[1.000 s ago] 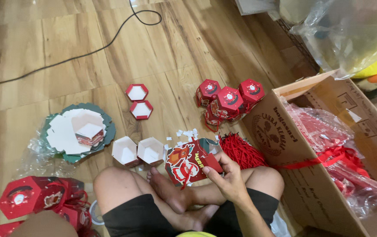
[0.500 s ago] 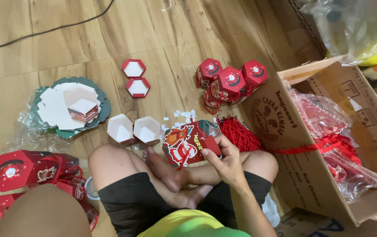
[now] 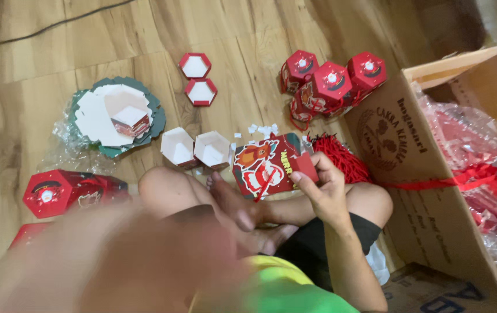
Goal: The person assembles hexagonal cardboard gift boxes by folding the pre-cut flaps and threading red cord handles through the provided holes.
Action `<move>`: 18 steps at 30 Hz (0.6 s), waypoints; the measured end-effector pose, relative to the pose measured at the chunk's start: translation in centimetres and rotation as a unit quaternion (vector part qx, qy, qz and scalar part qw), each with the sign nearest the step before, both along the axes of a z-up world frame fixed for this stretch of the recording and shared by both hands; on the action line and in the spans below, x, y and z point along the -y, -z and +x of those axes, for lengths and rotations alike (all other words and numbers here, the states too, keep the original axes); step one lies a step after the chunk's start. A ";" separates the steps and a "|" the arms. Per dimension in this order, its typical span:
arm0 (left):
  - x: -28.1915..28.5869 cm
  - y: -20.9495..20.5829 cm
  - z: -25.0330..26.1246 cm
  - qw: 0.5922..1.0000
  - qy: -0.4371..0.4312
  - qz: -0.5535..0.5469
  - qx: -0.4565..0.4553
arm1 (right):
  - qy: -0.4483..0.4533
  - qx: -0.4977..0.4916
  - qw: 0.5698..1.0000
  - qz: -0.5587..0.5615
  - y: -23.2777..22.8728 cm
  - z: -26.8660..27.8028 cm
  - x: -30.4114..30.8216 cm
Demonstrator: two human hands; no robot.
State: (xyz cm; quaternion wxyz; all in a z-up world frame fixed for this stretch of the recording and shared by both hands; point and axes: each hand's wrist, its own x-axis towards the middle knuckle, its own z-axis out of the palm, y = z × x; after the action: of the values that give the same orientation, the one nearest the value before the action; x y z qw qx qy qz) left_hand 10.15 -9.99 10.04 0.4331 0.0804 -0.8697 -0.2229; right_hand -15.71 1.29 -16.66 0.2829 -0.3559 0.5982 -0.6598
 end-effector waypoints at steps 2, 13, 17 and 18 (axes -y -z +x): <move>4.0 5.9 -3.6 0.999 0.007 -0.021 0.026 | -0.004 0.024 1.000 -0.013 0.3 -0.1 0.7; 1.9 28.8 -8.7 0.750 0.055 0.657 -0.049 | 0.092 -0.005 0.995 -0.030 0.7 -0.1 3.5; 2.3 29.9 -8.1 0.761 0.003 0.645 -0.065 | 0.205 -0.227 0.949 -0.082 0.1 0.3 2.7; 2.3 28.9 -8.1 0.746 -0.004 0.661 -0.081 | 0.200 -0.170 0.961 -0.082 1.6 0.5 2.4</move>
State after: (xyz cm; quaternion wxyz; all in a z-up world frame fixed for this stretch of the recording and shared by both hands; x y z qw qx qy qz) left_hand 2.02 -12.33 -18.88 0.3415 0.3320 -0.4661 -0.7456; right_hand -15.18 -1.15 -18.22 0.0088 -0.3580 0.6403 -0.6796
